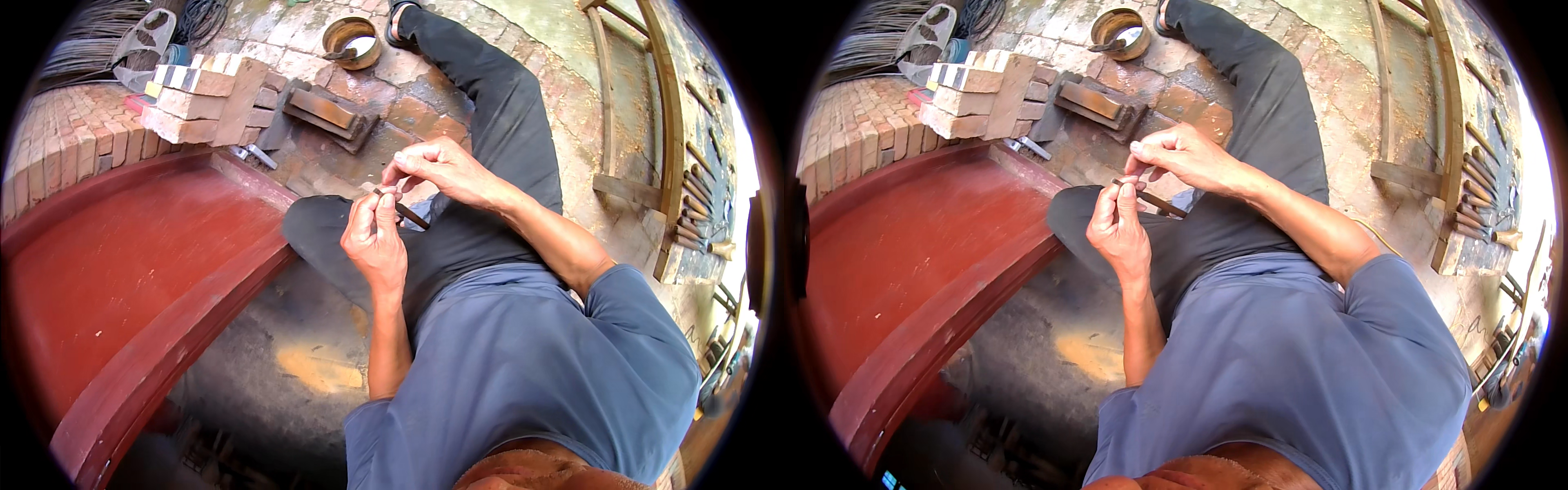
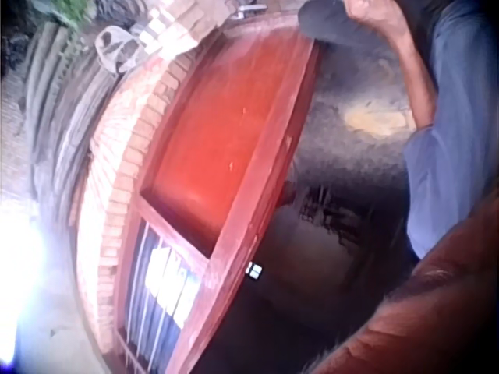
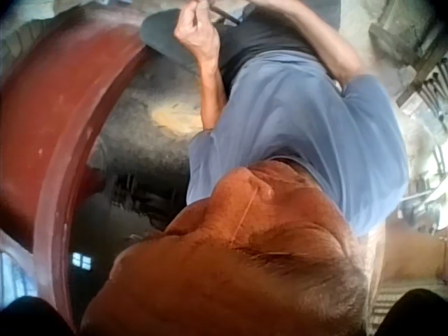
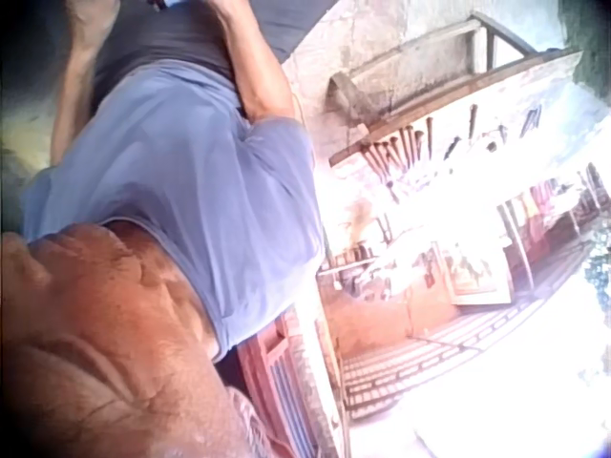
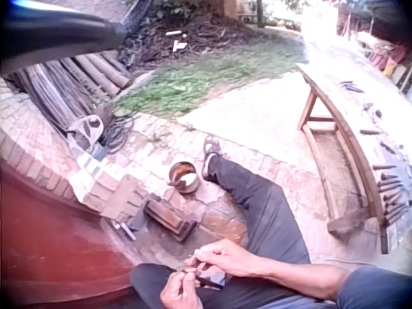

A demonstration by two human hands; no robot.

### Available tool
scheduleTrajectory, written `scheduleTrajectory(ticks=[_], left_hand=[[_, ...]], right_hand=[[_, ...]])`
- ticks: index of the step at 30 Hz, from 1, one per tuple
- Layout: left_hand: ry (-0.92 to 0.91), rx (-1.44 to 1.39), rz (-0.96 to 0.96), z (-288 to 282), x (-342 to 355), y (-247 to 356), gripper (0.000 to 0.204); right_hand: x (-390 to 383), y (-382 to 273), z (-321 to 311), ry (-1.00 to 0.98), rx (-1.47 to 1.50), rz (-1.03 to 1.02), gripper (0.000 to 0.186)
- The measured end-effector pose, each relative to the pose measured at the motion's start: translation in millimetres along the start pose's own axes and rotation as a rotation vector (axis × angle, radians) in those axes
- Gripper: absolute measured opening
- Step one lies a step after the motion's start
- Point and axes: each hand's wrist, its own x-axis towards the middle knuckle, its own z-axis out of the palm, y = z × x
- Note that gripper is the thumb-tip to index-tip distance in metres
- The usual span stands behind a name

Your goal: The person sits on the ground and sharpens a small metal tool on a wet whetstone. They repeatedly rub the tool against the stone, occasionally dipping it into a small bowl of water to lubricate the surface. The person periodically lifts the tool to inspect the edge before resuming the sharpening motion.

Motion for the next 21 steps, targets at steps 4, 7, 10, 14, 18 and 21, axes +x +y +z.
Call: scheduleTrajectory(ticks=[4, 7, 10, 14, 18, 21], left_hand=[[0.053, -0.092, -0.097, -6, 3, 5, 0.017], [0.081, -0.137, -0.119, -9, 5, 2, 0.017], [0.093, -0.141, -0.107, -14, 5, -2, 0.017], [0.086, -0.083, -0.016, -12, 4, -2, 0.016], [0.088, 0.115, 0.141, -9, 0, 1, 0.011], [0.05, 0.212, 0.279, -10, -1, 11, 0.012]], right_hand=[[-3, 16, 4, -0.001, -0.011, 0.032, 0.034], [-4, 43, 7, 0.039, 0.039, 0.061, 0.022], [-8, 35, 15, -0.019, -0.079, 0.164, 0.023], [-9, 37, 19, -0.021, -0.292, -0.052, 0.028], [-9, 36, 13, -0.088, -0.429, -0.149, 0.028], [-10, 27, 12, -0.151, -0.489, -0.18, 0.026]])
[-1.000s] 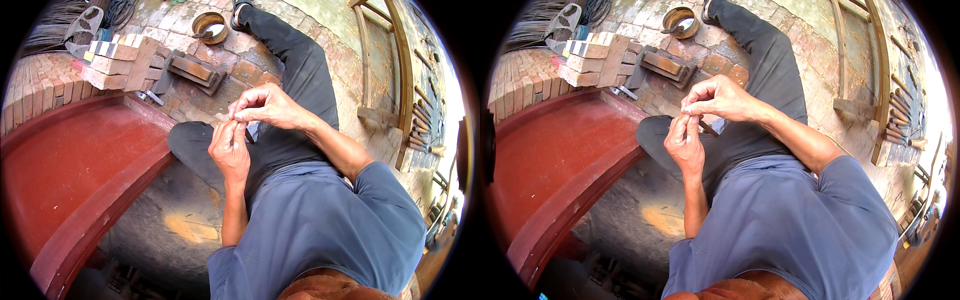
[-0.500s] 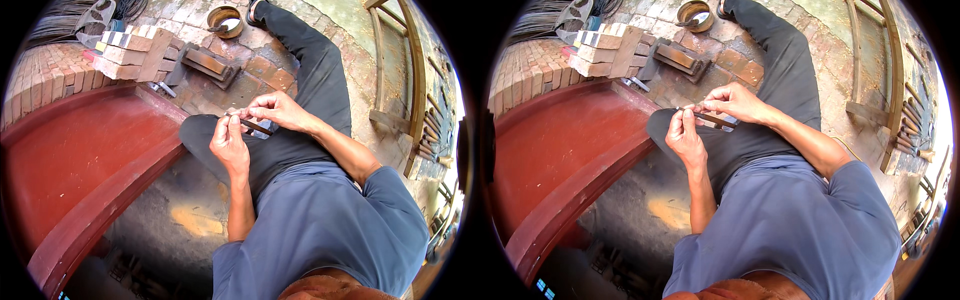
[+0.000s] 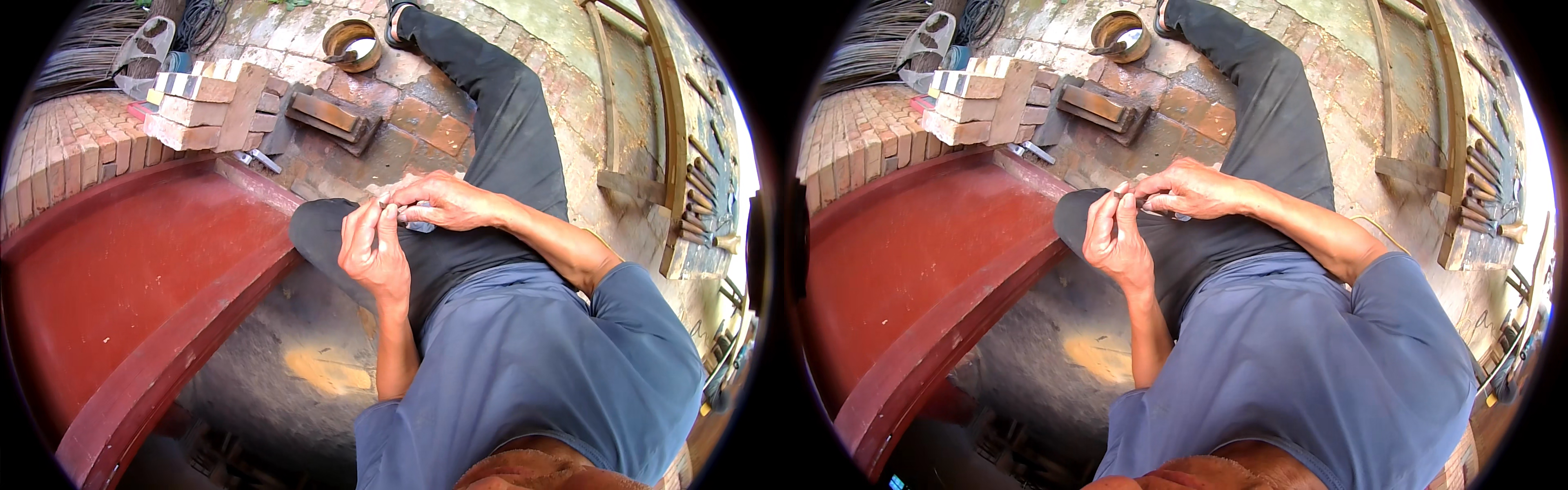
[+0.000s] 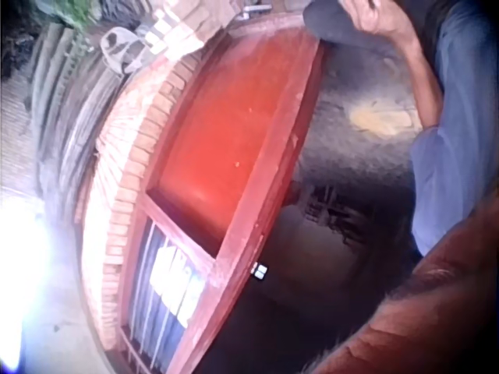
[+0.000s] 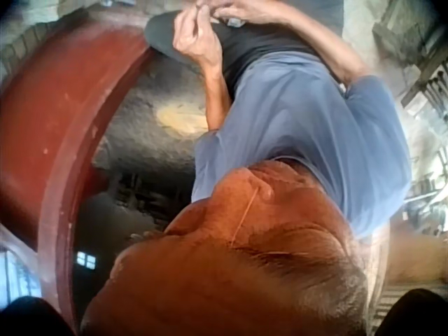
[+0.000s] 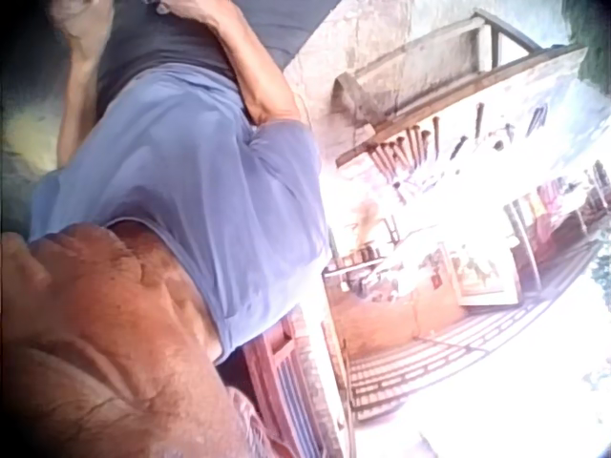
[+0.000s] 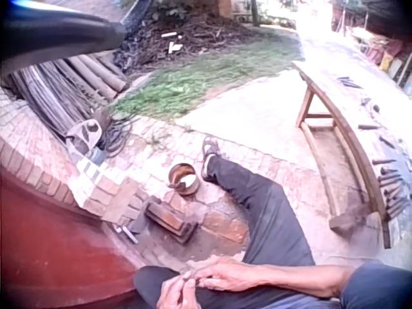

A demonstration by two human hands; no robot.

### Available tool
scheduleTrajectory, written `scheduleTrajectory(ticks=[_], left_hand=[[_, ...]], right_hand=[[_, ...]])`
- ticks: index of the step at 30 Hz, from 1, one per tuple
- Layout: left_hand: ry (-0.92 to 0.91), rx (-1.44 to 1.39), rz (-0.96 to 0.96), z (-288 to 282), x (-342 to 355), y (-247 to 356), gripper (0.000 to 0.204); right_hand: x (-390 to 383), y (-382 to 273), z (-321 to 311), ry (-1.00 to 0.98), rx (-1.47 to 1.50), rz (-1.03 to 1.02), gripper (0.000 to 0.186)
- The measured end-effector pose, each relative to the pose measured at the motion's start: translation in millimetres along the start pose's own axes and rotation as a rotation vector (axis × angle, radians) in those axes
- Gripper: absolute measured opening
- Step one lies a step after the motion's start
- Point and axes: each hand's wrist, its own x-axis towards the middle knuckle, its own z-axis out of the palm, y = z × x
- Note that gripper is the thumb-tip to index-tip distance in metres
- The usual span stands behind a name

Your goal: The person sits on the ground and sharpens a small metal tool on a wet whetstone. They repeatedly rub the tool against the stone, occasionally dipping it into a small bowl of water to lubricate the surface. The person periodically lifts the tool to inspect the edge before resuming the sharpening motion.

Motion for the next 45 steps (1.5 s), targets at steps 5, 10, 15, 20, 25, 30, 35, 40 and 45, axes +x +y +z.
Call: scheduleTrajectory(ticks=[5, 10, 15, 20, 25, 30, 35, 40, 45], left_hand=[[0.115, -0.28, -0.184, -8, 5, 20, 0.011], [0.206, -0.355, -0.222, -16, 14, 26, 0.015], [0.242, -0.324, -0.248, -18, 20, 35, 0.019], [0.214, -0.325, -0.247, -16, 23, 34, 0.022], [0.215, -0.356, -0.261, -16, 24, 32, 0.026], [0.186, -0.366, -0.243, -19, 24, 29, 0.032], [0.158, -0.408, -0.246, -21, 26, 34, 0.034], [0.145, -0.464, -0.201, -19, 20, 26, 0.032], [0.168, -0.349, -0.088, -9, 11, 30, 0.016]], right_hand=[[-1, -9, -5, -0.062, 0.296, -0.024, 0.025], [5, -37, -10, -0.192, 0.538, 0.144, 0.034], [2, -44, -3, -0.222, 0.638, 0.186, 0.042], [-2, -42, -1, -0.165, 0.62, 0.199, 0.042], [-3, -44, -5, -0.142, 0.569, 0.191, 0.042], [-3, -43, -6, -0.14, 0.534, 0.172, 0.042], [-1, -45, -7, -0.131, 0.499, 0.156, 0.04], [0, -35, -2, -0.054, 0.46, 0.075, 0.028], [1, -20, -2, 0.071, 0.293, 0.027, 0.022]])
